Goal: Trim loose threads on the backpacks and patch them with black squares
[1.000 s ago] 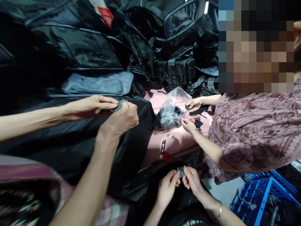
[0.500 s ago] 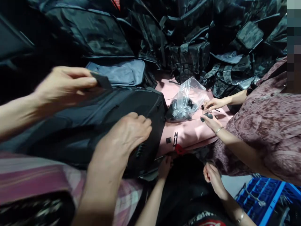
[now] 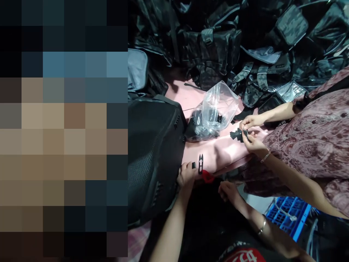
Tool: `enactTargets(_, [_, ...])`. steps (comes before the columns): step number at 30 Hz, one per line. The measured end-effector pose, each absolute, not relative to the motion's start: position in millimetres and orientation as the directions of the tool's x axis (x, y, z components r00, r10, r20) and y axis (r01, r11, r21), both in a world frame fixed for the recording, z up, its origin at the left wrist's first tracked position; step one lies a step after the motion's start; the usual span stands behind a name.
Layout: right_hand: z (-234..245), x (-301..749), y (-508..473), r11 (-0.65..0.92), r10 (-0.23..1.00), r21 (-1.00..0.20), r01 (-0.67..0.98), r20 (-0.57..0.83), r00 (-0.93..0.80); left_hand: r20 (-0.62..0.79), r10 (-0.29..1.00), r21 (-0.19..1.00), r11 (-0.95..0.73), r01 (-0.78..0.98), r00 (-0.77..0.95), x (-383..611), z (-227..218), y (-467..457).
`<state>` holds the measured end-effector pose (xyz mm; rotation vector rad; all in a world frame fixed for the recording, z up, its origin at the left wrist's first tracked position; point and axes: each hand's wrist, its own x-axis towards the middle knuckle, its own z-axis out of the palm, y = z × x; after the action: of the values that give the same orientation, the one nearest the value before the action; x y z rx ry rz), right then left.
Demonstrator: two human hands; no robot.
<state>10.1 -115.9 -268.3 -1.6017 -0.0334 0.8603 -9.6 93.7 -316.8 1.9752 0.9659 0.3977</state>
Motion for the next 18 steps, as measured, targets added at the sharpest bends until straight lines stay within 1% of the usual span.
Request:
enactTargets(3, [-272.4, 9.7, -120.7, -0.231, 0.477, -0.837, -0.497, -0.542, 0.692, -0.121, 0.778, 0.865, -0.222, 0.450, 0.616, -8.9, -315.0, 98.0])
enactTargets(6, [-274.9, 13.5, -122.7, -0.208, 0.470, -0.820, -0.533, -0.561, 0.681, -0.158, 0.786, 0.923, -0.099, 0.373, 0.598, -5.5, -306.5, 97.5])
enactTargets(8, [-273.6, 18.9, -118.5, -0.190, 0.471, -0.820, -0.540, -0.559, 0.683, -0.181, 0.775, 0.955, -0.009, 0.296, 0.605, -0.9, -297.0, 93.6])
enactTargets(11, [-265.4, 30.0, -104.6, -0.166, 0.495, -0.837, -0.521, -0.527, 0.690, -0.212, 0.745, 0.973, 0.101, 0.207, 0.632, 6.5, -281.7, 82.3])
enactTargets(14, [-253.1, 41.1, -89.4, -0.142, 0.529, -0.864, -0.483, -0.479, 0.700, -0.217, 0.725, 0.976, 0.140, 0.169, 0.654, 14.0, -271.1, 67.7])
enactTargets(18, [-243.9, 49.0, -85.7, -0.115, 0.532, -0.885, -0.451, -0.439, 0.724, -0.173, 0.728, 0.982, 0.078, 0.170, 0.663, 23.9, -265.5, 56.0])
